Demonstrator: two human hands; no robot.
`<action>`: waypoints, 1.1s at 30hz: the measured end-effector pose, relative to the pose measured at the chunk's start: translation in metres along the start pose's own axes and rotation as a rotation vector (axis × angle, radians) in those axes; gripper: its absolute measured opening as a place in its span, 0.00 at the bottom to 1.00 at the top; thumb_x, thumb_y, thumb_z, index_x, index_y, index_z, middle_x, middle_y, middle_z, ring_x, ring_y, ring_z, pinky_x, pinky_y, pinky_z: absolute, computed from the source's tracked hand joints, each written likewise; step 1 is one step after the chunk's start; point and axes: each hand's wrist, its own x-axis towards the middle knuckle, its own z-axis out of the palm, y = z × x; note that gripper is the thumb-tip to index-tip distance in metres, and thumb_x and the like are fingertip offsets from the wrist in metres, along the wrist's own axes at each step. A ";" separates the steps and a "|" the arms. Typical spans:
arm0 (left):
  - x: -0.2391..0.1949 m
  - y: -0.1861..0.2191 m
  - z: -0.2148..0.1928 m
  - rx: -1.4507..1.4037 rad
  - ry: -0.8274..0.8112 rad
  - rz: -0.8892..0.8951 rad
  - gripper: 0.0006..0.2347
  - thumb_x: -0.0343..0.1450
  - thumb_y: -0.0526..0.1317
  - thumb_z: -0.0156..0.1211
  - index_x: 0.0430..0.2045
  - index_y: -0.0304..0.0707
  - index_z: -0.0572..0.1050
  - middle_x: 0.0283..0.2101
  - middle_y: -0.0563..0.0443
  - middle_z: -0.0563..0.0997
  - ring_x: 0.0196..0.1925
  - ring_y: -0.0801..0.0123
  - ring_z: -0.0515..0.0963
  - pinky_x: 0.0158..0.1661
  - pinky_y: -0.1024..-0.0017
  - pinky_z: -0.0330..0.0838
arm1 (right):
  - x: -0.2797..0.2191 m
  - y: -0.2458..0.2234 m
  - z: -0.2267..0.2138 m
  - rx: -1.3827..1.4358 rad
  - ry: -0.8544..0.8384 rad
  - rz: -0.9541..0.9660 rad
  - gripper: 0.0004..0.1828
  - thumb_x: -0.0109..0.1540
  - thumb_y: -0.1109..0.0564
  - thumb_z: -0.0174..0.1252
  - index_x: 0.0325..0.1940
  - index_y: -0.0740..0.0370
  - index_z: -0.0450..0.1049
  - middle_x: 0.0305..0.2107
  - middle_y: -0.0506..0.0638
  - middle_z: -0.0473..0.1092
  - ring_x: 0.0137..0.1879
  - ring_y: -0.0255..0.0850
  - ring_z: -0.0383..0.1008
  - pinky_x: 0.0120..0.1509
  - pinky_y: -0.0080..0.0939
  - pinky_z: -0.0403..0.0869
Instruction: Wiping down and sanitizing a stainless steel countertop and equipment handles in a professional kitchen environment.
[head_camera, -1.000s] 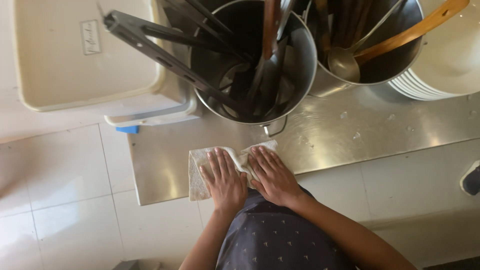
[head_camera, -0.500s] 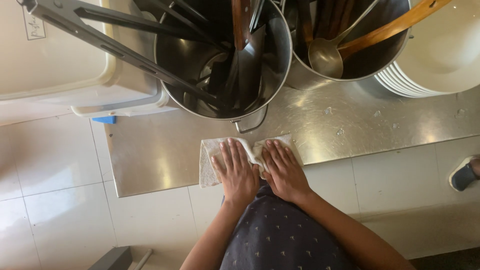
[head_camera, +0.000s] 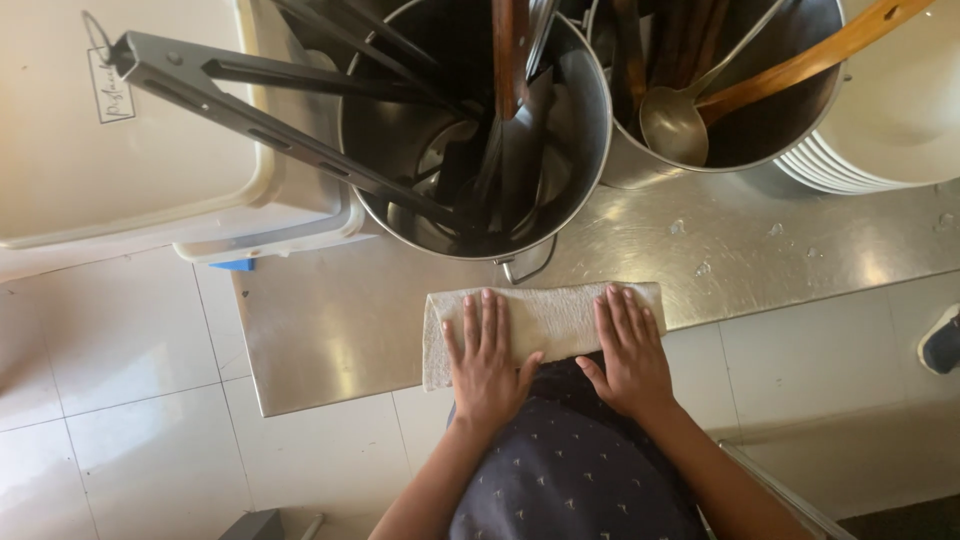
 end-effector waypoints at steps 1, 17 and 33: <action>-0.002 -0.002 0.001 -0.001 -0.004 0.002 0.36 0.74 0.58 0.44 0.71 0.27 0.51 0.76 0.35 0.49 0.78 0.43 0.42 0.69 0.37 0.32 | 0.000 -0.002 -0.001 0.000 -0.002 0.005 0.46 0.67 0.31 0.40 0.78 0.67 0.49 0.75 0.65 0.46 0.81 0.60 0.44 0.80 0.63 0.48; 0.038 0.017 -0.003 0.047 0.010 -0.087 0.31 0.75 0.52 0.41 0.70 0.26 0.56 0.74 0.34 0.56 0.78 0.42 0.46 0.70 0.38 0.34 | 0.062 0.019 -0.010 -0.024 -0.090 -0.014 0.49 0.67 0.34 0.43 0.77 0.77 0.43 0.75 0.73 0.41 0.81 0.64 0.38 0.81 0.63 0.42; 0.049 0.015 0.001 0.044 0.103 -0.115 0.31 0.75 0.53 0.43 0.71 0.27 0.55 0.75 0.35 0.56 0.79 0.45 0.47 0.71 0.40 0.36 | 0.093 0.027 -0.011 -0.045 -0.079 -0.056 0.51 0.66 0.33 0.45 0.78 0.75 0.42 0.75 0.71 0.41 0.81 0.61 0.37 0.81 0.60 0.40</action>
